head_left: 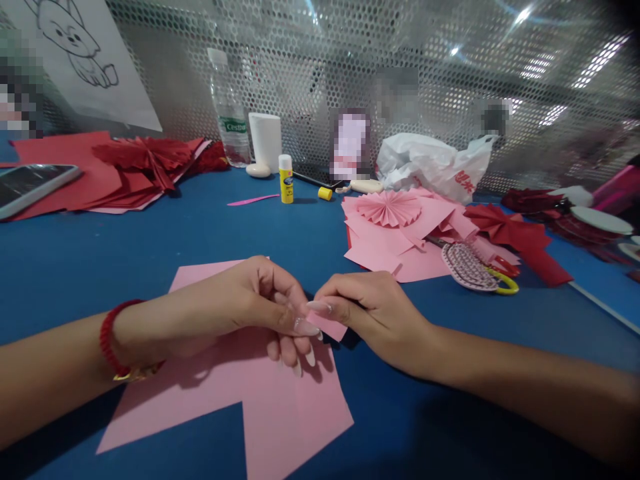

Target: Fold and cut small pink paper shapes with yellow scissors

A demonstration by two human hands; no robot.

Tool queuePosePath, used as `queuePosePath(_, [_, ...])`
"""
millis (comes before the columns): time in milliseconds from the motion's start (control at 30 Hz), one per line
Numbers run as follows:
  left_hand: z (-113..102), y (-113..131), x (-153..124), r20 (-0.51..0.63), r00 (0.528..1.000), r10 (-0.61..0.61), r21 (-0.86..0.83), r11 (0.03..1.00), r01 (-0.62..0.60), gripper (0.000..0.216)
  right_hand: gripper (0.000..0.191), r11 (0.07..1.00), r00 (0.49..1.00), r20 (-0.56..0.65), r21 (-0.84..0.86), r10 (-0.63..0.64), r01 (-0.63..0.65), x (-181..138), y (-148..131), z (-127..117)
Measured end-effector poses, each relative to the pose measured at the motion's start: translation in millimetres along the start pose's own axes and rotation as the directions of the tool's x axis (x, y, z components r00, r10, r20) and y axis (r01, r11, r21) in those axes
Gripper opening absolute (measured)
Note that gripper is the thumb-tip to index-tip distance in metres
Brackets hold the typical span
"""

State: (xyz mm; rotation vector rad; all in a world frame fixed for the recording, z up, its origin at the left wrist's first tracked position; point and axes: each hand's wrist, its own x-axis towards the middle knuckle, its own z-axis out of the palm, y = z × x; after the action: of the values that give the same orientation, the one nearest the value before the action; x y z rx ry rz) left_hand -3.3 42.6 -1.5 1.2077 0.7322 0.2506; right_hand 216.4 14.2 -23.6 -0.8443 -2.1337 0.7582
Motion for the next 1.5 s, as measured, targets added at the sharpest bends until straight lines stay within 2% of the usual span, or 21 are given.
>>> queuePosePath(433, [2.8, -0.3, 0.3, 0.000, 1.000, 0.028, 0.009, 1.000, -0.028, 0.013, 0.038, 0.975, 0.994, -0.034, -0.200, -0.102, 0.093, -3.3, -3.0, 2.4])
queuePosePath(733, [4.3, -1.2, 0.4, -0.009, 1.000, 0.029, 0.057, 0.998, -0.028, 0.011, 0.040, 0.962, 0.990, -0.041, -0.244, -0.135, 0.121, -3.7, -3.6, 2.3])
queuePosePath(933, [1.0, -3.1, 3.8, 0.026, 0.998, 0.058, 0.055, 0.997, -0.059, 0.006, 0.040, 0.955, 0.988, -0.052, -0.267, -0.147, 0.128, -3.1, -3.8, 3.2])
queuePosePath(1167, [3.8, -1.3, 2.2, -0.031, 0.997, 0.070, 0.146, 0.987, -0.064, 0.014, 0.042, 0.950, 0.986, -0.053, -0.281, -0.158, 0.137, -3.8, -3.1, 2.9])
queuePosePath(1500, [5.9, -1.3, 2.2, -0.013, 0.995, 0.100, 0.138, 0.986, -0.097, 0.017, 0.057, 0.912, 0.986, -0.028, -0.385, -0.163, 0.140, -5.2, -6.0, 4.7])
